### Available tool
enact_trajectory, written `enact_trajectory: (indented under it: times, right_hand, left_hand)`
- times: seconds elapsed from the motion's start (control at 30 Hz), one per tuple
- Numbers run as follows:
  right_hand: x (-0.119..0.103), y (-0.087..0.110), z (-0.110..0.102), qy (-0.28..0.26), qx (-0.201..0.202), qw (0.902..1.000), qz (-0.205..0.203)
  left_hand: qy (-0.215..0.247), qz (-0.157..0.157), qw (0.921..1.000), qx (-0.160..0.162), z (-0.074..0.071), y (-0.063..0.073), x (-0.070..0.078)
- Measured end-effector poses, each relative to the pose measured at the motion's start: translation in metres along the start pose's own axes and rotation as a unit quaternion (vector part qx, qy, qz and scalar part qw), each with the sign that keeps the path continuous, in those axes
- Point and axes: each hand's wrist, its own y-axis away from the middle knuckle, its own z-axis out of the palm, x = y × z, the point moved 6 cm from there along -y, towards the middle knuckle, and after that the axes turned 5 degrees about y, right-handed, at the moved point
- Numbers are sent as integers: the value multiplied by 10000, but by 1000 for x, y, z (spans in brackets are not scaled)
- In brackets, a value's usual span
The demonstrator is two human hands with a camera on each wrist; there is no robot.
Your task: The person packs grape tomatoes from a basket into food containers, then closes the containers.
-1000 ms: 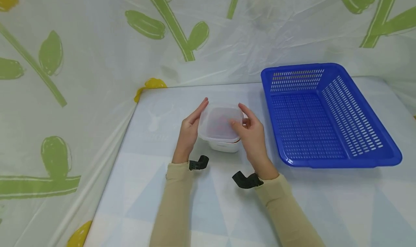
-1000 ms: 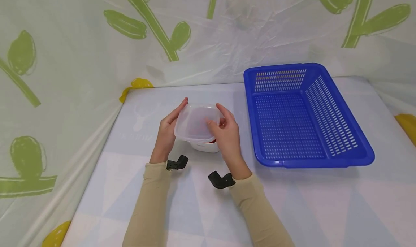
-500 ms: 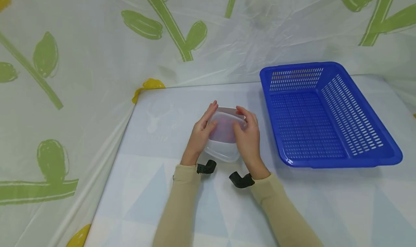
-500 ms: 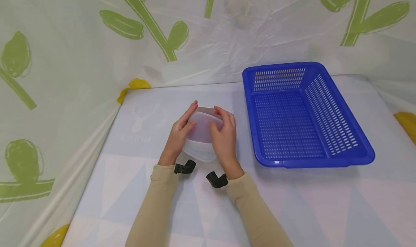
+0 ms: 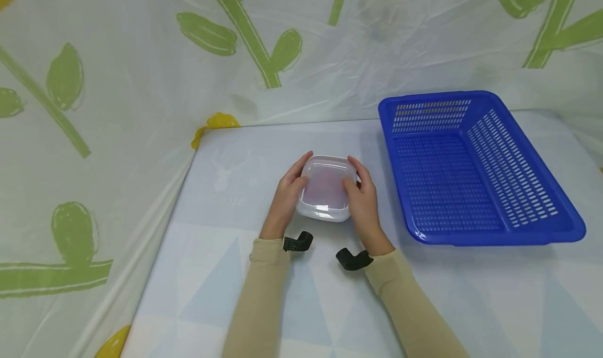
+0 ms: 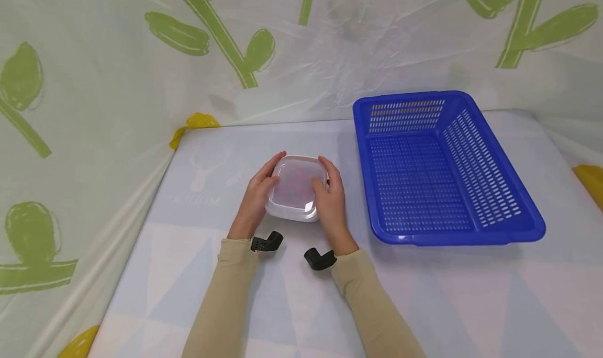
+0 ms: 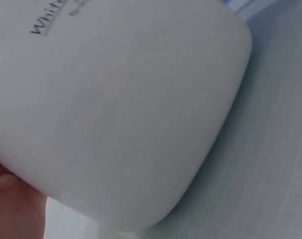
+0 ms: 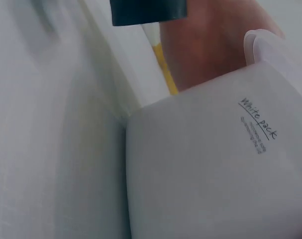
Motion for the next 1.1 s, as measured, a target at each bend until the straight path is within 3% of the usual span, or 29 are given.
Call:
enact_trajectory:
  times: [0.13,0.3,0.4,0.6,0.73,0.93,1.1]
  right_hand:
    - [-2,1,-2,44,78,9999,72]
    - [-15,8,-5,86,193,9995,220]
    - [-17,7,-5,34,33,9997,248]
    - [0,-7,-6,-60,-271,9992,274]
    - [7,-13,-7,295,-245,9993,-46]
    - [-2,-12,-7,728,-326,9944,-700]
    - [-18,-4,-7,609,-425,9951,-654]
  left_hand:
    - [121,-52,9998,117,-4,-3,-10]
    - [-192,-209,9986,440,-11,-7,-27]
    - [-372,-317,9975,507,-11,-5,-23]
    - [-599,-163,9966,533,-4,-2,-6]
    - [-620,-115,9964,561,-1,-1,-3]
    - [-493,-195,9966,636,0,1,-4]
    - [-109,-287,9969,731,2,4,-8]
